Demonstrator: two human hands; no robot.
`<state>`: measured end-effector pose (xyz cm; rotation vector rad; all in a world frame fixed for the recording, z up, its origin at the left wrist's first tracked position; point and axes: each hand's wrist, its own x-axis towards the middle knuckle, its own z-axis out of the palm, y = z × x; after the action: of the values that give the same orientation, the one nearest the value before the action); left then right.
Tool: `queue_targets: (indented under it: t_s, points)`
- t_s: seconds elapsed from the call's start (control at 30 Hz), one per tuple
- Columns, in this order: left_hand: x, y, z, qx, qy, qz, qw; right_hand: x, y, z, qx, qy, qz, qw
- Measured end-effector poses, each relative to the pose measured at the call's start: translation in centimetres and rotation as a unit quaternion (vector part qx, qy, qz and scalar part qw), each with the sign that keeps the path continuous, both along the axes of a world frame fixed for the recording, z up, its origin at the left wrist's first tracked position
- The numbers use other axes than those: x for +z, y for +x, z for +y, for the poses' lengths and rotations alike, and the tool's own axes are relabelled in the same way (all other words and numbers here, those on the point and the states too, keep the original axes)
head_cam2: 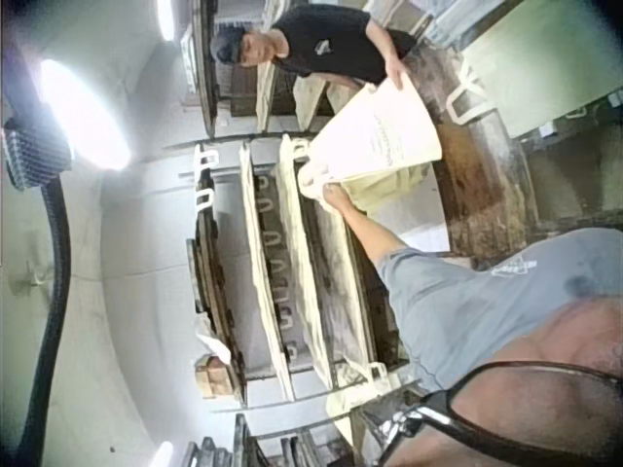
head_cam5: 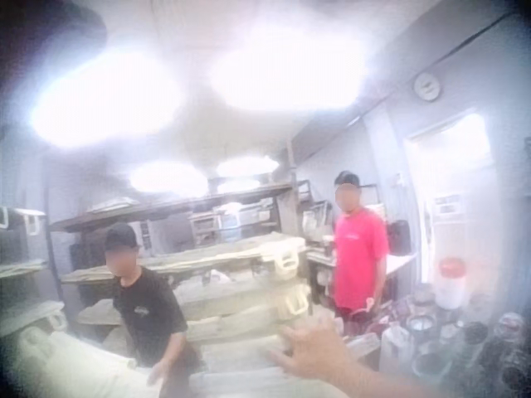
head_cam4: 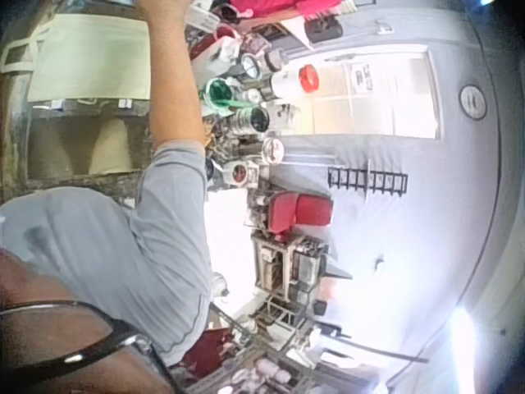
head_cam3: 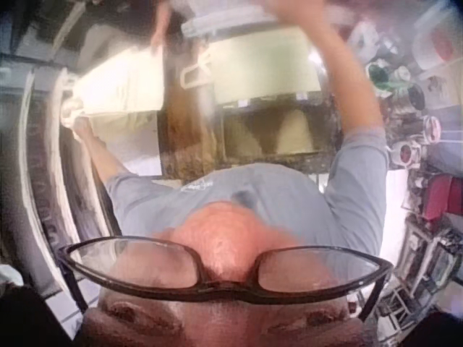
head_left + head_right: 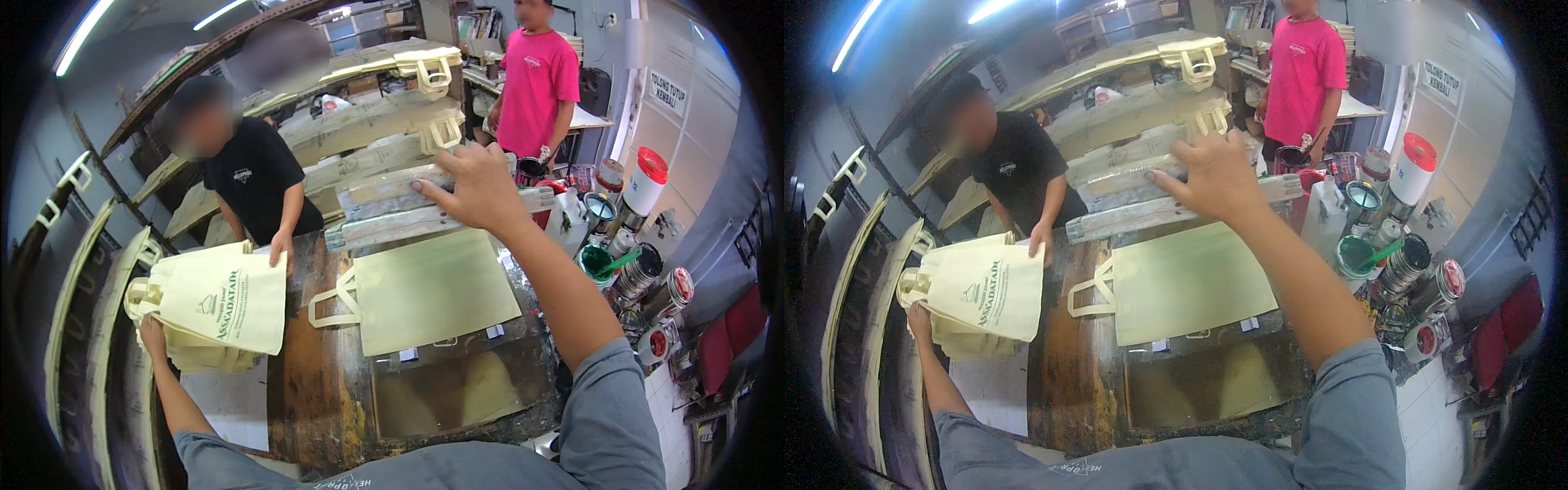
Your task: The person performs screen printing on tote bags by placing a bag on the base, lowering the screen, and using a squeegee to spread green ink across the stencil.
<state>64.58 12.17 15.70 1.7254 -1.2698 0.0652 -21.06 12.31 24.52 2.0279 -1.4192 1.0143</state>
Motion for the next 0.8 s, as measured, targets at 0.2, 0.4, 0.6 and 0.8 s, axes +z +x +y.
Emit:
queue_targets:
  t_s: [0.2, 0.4, 0.6, 0.8]
  points:
    - [-1.6, 1.2, 0.4, 0.072, 0.002, -0.091, 0.993, 0.1, 0.1, 0.0, -0.005, -0.001, 0.006, 1.0]
    - [-3.1, 1.9, 1.9, 0.17, -0.006, -0.134, 0.976, 0.4, -0.1, 0.3, 0.003, 0.007, 0.007, 1.0]
    - [-7.0, -9.7, 7.2, 0.245, -0.228, -0.25, 0.909, 0.3, 0.0, 0.4, -0.003, 0.028, -0.009, 1.0]
    - [-18.4, -39.0, 14.1, -0.209, -0.043, 0.093, 0.973, 0.4, 0.1, 0.1, -0.004, 0.023, -0.002, 1.0]
